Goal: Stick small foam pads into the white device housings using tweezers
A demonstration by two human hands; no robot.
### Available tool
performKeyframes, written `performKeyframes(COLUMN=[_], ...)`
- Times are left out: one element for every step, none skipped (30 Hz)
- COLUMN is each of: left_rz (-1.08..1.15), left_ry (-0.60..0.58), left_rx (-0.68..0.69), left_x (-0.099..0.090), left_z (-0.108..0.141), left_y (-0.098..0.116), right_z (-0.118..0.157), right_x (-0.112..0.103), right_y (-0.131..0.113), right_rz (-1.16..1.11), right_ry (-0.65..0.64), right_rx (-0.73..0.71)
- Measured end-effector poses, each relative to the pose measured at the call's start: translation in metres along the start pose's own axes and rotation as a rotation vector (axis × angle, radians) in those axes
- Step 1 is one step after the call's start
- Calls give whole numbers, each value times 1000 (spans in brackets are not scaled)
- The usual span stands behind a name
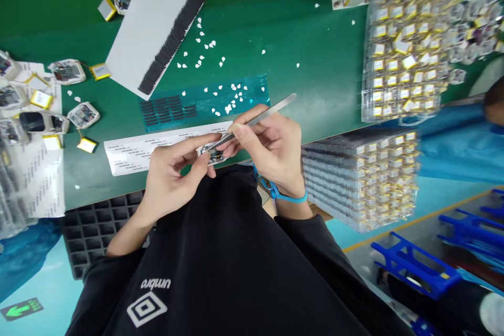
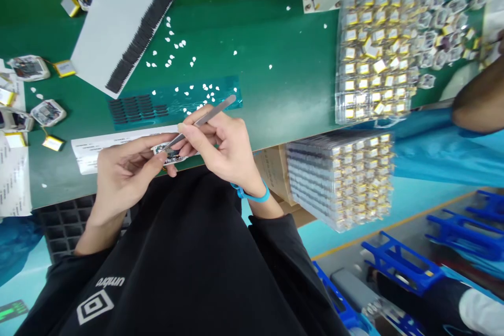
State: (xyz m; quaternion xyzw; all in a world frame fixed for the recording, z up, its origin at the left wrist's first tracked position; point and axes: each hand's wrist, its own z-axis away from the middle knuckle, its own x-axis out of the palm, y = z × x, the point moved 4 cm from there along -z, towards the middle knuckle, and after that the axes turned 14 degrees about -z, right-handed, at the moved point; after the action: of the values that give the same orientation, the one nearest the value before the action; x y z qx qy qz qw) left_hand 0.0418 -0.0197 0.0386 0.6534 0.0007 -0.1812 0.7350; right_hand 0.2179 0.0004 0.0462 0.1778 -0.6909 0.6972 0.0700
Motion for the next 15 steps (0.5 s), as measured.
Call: performKeyframes(left_rz=[-26, -58, -99, -142, -179, -205, -219, -224, -223, -226, -243, -278, -330, -394, -458], left_ry=[-1, 1, 3, 9, 17, 25, 35, 51, 77, 110, 142, 176, 209, 233, 247], left_rx=[9, 17, 21, 21, 17, 8, -1, -11, -19, -25, -20, -2, 28, 66, 113], left_x=[-1, -2, -4, -6, -8, -10, -12, -14, -17, -19, -22, -24, -26, -27, -27], left_z=[0, 1, 1, 1, 1, 1, 1, 0, -2, -4, -7, -11, -15, -19, -24], left_y=[-2, -3, -5, -6, -7, -9, -11, -13, -16, -19, -22, -25, -28, -31, -33], right_z=[-1, -3, -5, -8, -13, -17, -22, -27, -32, -37, -43, -48, -52, -56, -60], right_x=[-1, -2, -3, -6, -9, -13, -18, -22, -25, -27, -29, -30, -30, -31, -32], right_y=[0, 1, 3, 4, 7, 9, 11, 13, 15, 17, 20, 25, 30, 36, 42], right_rz=[10, 14, 9, -2, -19, -35, -31, -1, 48, 109, 173, 236, 281, 315, 339], right_ry=[-14, -32, -49, -59, -62, -49, -22, 3, 16, 15, -6, -42, -84, -134, -161], right_rx=[-18, -42, -64, -84, -102, -114, -137, -166, -186, -204, -212, -210, -196, -177, -146])
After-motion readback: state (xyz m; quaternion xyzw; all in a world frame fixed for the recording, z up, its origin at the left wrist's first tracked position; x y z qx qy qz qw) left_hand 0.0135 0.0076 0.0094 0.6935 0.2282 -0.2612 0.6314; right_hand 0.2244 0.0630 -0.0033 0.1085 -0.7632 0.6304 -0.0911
